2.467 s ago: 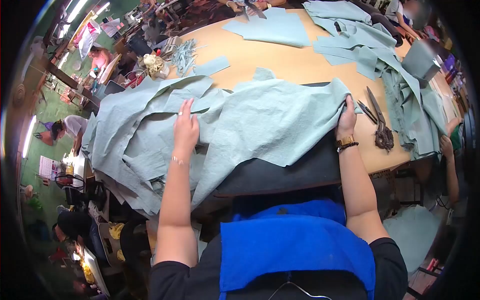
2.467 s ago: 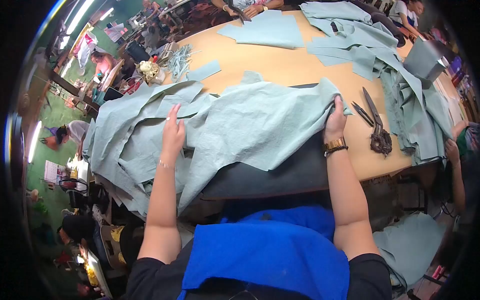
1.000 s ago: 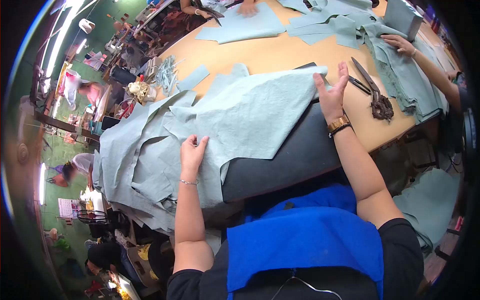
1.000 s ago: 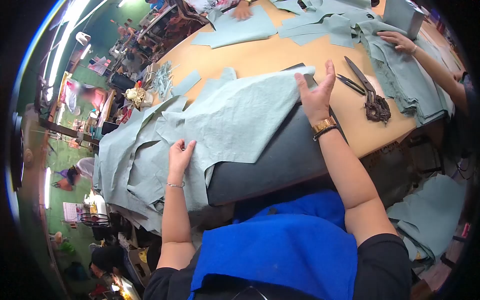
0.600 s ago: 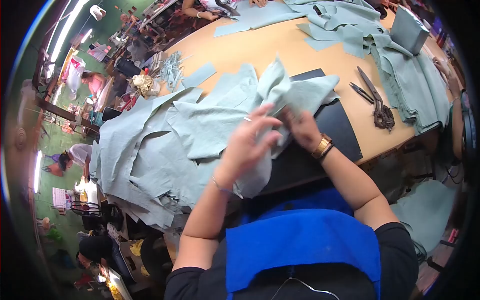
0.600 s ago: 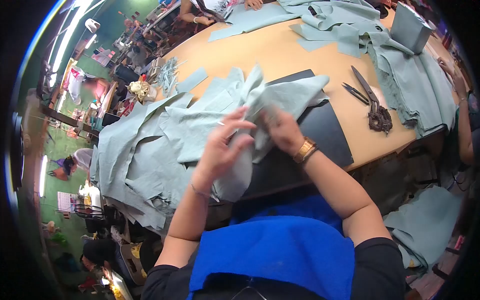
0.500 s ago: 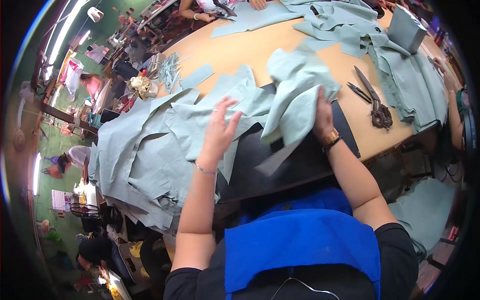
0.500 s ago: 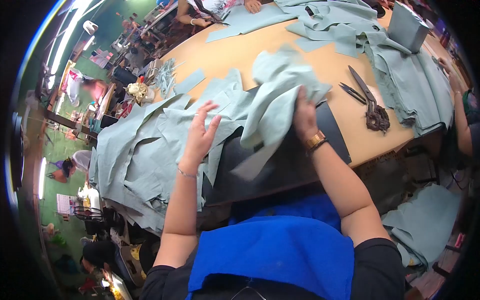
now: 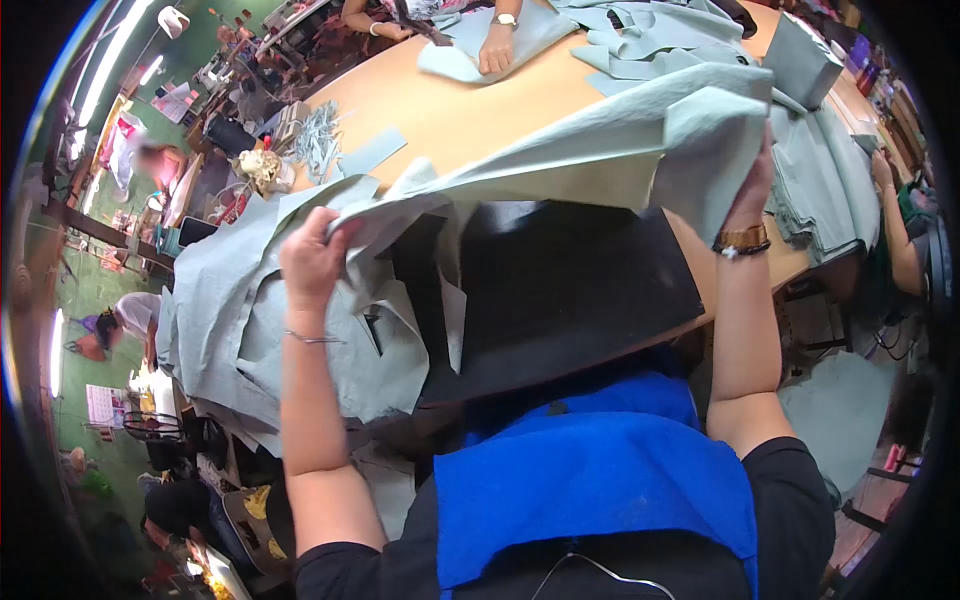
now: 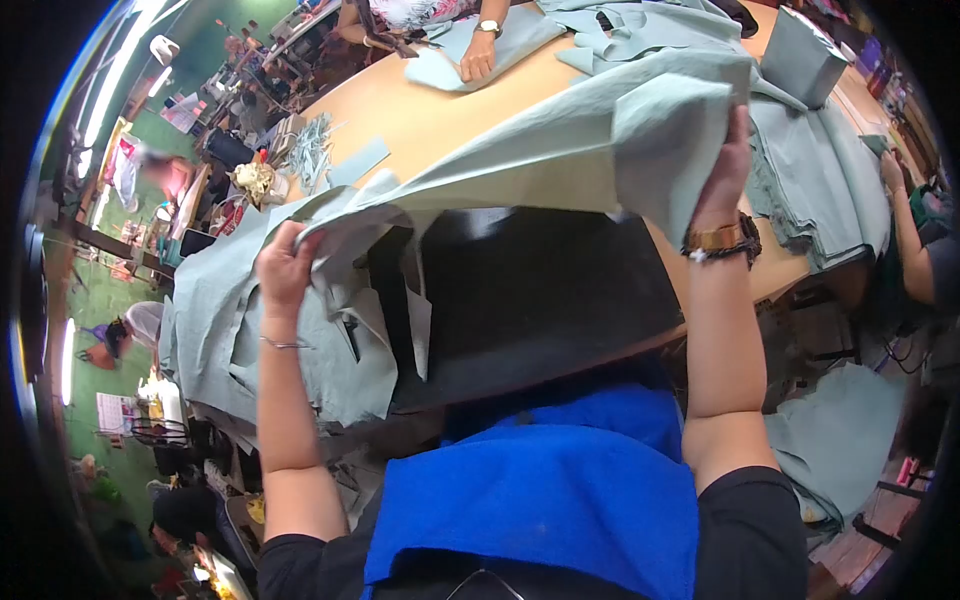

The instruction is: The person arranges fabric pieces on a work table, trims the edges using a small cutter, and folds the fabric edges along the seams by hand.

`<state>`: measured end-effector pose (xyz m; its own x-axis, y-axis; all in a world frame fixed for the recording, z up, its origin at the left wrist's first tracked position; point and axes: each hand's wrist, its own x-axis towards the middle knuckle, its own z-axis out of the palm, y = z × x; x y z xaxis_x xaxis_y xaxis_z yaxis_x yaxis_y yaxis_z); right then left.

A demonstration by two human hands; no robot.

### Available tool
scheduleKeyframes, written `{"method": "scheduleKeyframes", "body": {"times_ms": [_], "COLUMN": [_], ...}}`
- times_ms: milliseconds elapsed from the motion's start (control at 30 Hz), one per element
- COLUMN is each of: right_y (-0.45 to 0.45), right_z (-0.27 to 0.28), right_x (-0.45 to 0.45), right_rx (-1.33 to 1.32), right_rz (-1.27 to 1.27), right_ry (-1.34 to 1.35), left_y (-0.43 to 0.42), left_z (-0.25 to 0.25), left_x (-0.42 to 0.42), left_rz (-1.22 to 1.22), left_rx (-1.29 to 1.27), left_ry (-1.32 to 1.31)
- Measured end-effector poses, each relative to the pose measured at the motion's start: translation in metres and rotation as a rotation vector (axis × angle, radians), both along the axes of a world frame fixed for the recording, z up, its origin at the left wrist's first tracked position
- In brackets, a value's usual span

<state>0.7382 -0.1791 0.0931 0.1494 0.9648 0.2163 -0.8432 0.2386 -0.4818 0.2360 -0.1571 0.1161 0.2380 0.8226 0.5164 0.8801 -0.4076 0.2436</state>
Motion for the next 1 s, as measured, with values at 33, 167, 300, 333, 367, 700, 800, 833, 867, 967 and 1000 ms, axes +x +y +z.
{"method": "scheduleKeyframes", "body": {"times_ms": [33, 167, 300, 333, 367, 700, 800, 833, 867, 967, 1000], "right_y": [0.013, 0.029, 0.012, 0.025, 0.039, 0.06, 0.063, 0.066, 0.069, 0.068, 0.058], "right_z": [-0.015, -0.008, 0.031, 0.015, 0.001, -0.014, -0.001, -0.008, -0.015, -0.027, -0.019], "right_x": [0.028, 0.029, -0.053, -0.074, -0.096, -0.012, -0.015, -0.013, -0.011, -0.022, -0.029], "right_rx": [0.324, 0.341, -0.175, -0.235, -0.289, -0.034, -0.071, 0.006, 0.082, -0.289, -0.342], "right_rz": [0.243, 0.285, -0.11, -0.184, -0.262, 0.116, -0.065, 0.003, 0.067, -0.146, -0.124], "right_ry": [0.014, 0.048, -0.079, -0.137, -0.192, -0.086, -0.197, -0.175, -0.151, -0.073, 0.04], "left_y": [-0.001, -0.006, -0.012, -0.013, -0.014, 0.001, 0.005, 0.004, -0.003, -0.012, -0.028], "left_z": [0.011, 0.059, 0.08, 0.07, 0.065, 0.065, 0.062, 0.058, 0.051, -0.006, -0.009], "left_x": [-0.012, -0.035, -0.03, -0.019, -0.004, -0.087, -0.07, -0.059, -0.043, -0.001, 0.026], "left_rz": [-0.06, -0.085, -0.049, -0.116, -0.185, 0.06, 0.088, 0.074, 0.173, 0.118, 0.037], "left_rx": [0.043, 0.256, 0.145, 0.14, 0.142, -0.047, 0.149, 0.259, 0.082, 0.268, 0.19], "left_ry": [0.058, 0.315, 0.279, 0.244, 0.21, 0.161, 0.339, 0.385, 0.385, 0.423, 0.375]}}
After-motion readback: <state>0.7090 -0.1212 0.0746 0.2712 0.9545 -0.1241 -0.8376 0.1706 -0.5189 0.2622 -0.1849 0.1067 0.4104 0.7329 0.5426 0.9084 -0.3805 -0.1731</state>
